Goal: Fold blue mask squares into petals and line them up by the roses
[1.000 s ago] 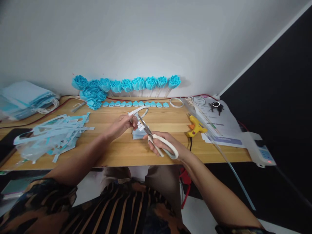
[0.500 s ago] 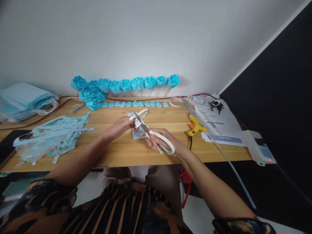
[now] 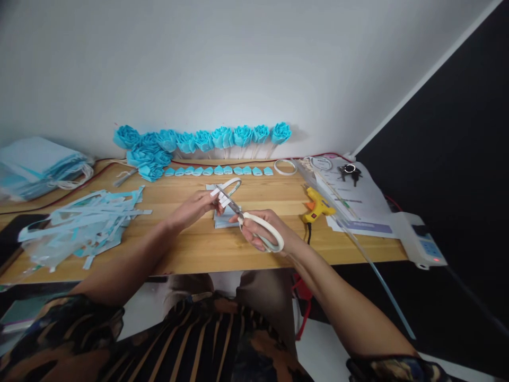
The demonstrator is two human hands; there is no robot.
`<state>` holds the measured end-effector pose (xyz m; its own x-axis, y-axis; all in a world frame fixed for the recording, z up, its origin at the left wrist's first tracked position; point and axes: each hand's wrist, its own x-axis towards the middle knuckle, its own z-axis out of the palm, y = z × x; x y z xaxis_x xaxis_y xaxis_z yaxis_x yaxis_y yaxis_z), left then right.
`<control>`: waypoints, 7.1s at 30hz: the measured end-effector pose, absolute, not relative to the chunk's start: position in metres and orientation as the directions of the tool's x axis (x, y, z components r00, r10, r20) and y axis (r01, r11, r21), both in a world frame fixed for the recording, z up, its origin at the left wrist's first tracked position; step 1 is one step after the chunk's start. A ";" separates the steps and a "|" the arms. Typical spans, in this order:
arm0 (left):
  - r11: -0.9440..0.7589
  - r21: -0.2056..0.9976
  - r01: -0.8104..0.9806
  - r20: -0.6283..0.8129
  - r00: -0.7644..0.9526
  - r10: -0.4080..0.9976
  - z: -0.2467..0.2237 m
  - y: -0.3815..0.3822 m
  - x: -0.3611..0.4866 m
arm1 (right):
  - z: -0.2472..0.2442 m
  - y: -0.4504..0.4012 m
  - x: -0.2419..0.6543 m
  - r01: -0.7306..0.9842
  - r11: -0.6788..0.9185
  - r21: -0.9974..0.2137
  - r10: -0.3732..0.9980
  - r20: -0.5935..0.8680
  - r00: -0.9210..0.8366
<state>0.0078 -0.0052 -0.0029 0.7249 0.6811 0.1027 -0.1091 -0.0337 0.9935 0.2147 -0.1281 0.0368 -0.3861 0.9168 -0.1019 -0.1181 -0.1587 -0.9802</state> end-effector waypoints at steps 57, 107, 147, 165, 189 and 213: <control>-0.746 0.514 0.423 0.400 0.651 0.645 0.054 0.038 0.114 | 0.018 -0.252 0.289 0.149 -0.270 -0.951 0.909 -0.201 0.365; 0.027 0.998 0.054 -0.051 0.521 0.852 0.000 0.006 -0.022 | 0.011 -0.028 0.178 0.434 0.297 -0.851 0.954 0.240 -0.181; -0.044 0.998 -0.052 0.060 0.365 0.929 -0.011 0.011 -0.017 | 0.001 -0.024 0.173 0.247 0.157 -0.956 0.988 0.150 -0.046; 0.054 0.998 -0.010 -0.045 0.401 0.915 -0.006 0.010 -0.018 | -0.006 -0.025 0.170 0.150 0.080 -0.986 0.997 0.080 0.000; 0.020 0.996 0.082 -0.048 0.359 0.932 0.002 0.006 -0.018 | 0.003 -0.029 0.168 0.038 0.026 -0.999 0.993 0.022 -0.114; 0.152 0.988 -0.032 -0.131 0.354 0.926 -0.002 0.005 -0.016 | -0.008 -0.027 0.168 0.159 0.046 -0.986 0.996 0.033 -0.084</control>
<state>-0.0161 0.0053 -0.0022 0.3541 0.9260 -0.1311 -0.0320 0.1521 0.9879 0.1684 -0.0273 -0.0078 -0.0836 0.9960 0.0330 0.1588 0.0460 -0.9862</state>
